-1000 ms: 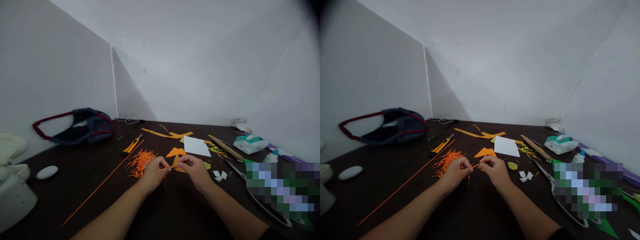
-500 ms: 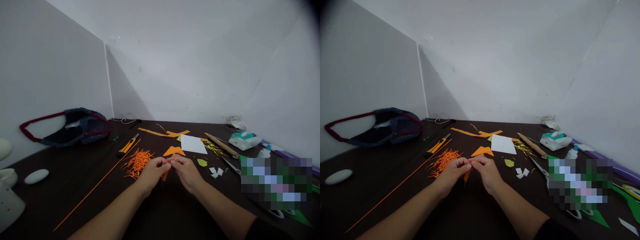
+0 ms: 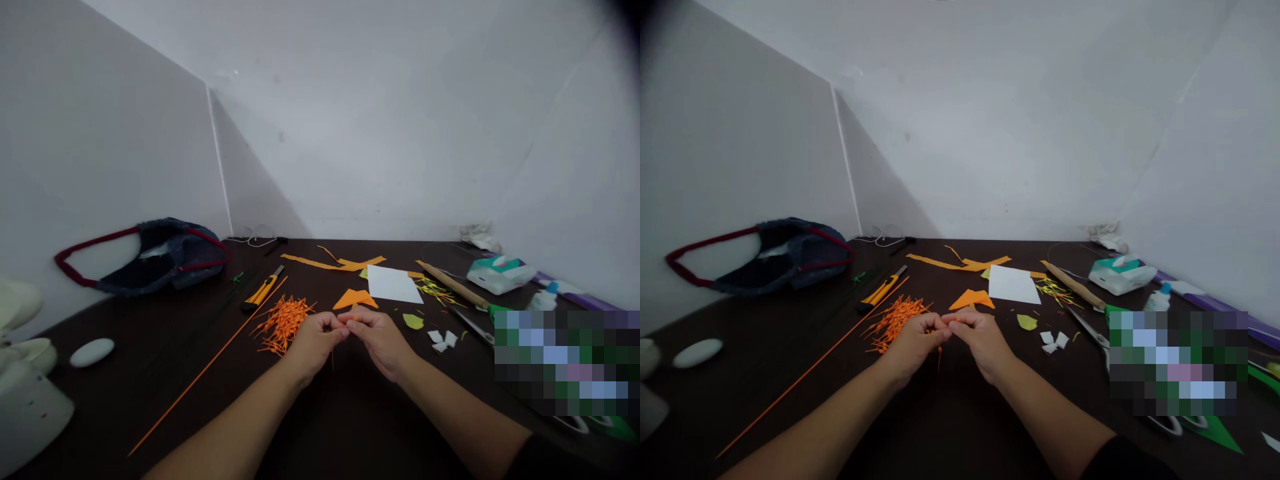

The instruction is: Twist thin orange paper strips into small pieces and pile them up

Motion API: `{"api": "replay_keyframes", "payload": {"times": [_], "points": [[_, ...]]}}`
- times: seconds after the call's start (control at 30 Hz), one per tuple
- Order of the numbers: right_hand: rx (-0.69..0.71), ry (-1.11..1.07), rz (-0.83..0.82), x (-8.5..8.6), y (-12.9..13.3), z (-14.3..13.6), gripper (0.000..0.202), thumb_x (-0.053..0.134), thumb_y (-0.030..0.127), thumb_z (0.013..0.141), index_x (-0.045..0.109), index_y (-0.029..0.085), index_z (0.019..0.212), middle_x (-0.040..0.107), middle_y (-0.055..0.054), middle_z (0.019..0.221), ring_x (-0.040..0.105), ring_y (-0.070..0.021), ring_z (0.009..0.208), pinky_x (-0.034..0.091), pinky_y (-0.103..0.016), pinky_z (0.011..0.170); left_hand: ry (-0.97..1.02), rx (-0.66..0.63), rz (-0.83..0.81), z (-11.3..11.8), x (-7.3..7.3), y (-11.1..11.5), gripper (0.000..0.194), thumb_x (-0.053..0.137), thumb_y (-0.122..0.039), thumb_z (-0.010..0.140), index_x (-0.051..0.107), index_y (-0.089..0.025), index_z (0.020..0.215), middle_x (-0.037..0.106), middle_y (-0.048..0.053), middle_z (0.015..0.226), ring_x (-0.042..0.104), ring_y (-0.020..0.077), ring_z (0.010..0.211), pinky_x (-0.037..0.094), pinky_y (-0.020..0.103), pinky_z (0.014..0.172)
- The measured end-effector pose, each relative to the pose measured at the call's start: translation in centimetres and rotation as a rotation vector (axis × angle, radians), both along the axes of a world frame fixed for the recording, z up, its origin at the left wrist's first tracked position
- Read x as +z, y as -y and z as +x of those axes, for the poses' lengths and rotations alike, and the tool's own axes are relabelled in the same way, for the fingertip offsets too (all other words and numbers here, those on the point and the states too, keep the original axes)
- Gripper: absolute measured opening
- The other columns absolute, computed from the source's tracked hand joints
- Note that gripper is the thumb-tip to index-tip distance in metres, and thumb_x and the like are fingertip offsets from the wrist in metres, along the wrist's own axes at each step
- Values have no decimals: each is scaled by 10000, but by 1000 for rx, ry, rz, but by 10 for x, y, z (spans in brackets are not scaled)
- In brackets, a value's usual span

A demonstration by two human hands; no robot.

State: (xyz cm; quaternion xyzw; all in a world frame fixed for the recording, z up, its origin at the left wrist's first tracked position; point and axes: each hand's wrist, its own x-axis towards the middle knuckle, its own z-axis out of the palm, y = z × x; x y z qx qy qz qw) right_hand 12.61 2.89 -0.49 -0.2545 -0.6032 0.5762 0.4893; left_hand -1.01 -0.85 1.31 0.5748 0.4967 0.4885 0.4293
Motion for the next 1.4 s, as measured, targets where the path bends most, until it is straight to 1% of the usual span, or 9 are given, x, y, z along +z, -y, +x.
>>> {"api": "replay_keyframes", "payload": {"times": [0.13,0.23,0.37,0.63,0.73,0.87,1.0,1.17,1.4], "points": [[-9,20,-60,-3,0,-2,139,622,253,691,691,212,804,602,-30,782,523,-176,794,384,-335,766,-124,151,16,1,-3,-1,169,619,-272,631,508,-168,558,467,-52,506,414,102,503,296,216,508],[-27,1,-100,-3,0,-4,96,632,267,684,675,195,730,612,-31,750,523,-174,758,379,-335,759,-205,198,49,2,-4,-2,169,623,-298,628,537,-176,548,510,-35,529,455,122,537,325,232,539],[-59,-57,-125,0,1,-5,165,668,296,643,582,181,561,574,-6,640,499,-162,674,379,-315,695,-216,207,74,3,-4,-1,165,628,-317,625,570,-186,542,540,-18,557,484,147,584,341,246,563],[-210,-185,-170,-3,0,-14,309,713,268,591,426,182,515,396,60,497,351,-99,505,300,-251,507,-187,141,61,10,-5,0,202,586,-332,662,563,-174,538,540,-25,563,480,140,608,346,228,566],[-81,-238,-217,0,1,-11,194,674,315,642,541,174,636,471,32,584,399,-107,538,321,-253,508,-73,72,19,11,-3,0,198,555,-313,695,572,-159,573,538,-21,569,469,127,581,343,227,557],[151,-229,-244,4,1,-3,174,637,313,693,637,150,751,573,-29,745,464,-120,630,364,-273,588,87,10,-9,12,0,1,208,530,-314,727,593,-143,627,566,-6,607,478,120,581,357,231,577],[128,-216,-232,4,-1,1,126,649,263,687,657,150,740,575,-16,709,451,-102,573,361,-265,546,66,-13,-20,12,1,3,211,539,-322,731,603,-143,640,553,-13,579,467,115,552,348,229,559],[50,-262,-238,4,-6,4,86,636,242,689,656,161,708,569,-19,720,452,-111,587,382,-265,526,43,-12,23,12,-2,2,169,557,-292,725,584,-154,630,586,6,661,513,142,677,373,249,650],[210,-221,-229,6,-6,12,187,643,195,665,662,180,851,579,-8,697,504,-131,630,402,-307,612,45,26,-21,15,2,3,186,549,-301,720,549,-152,610,531,-22,589,421,98,526,317,219,521]]}}
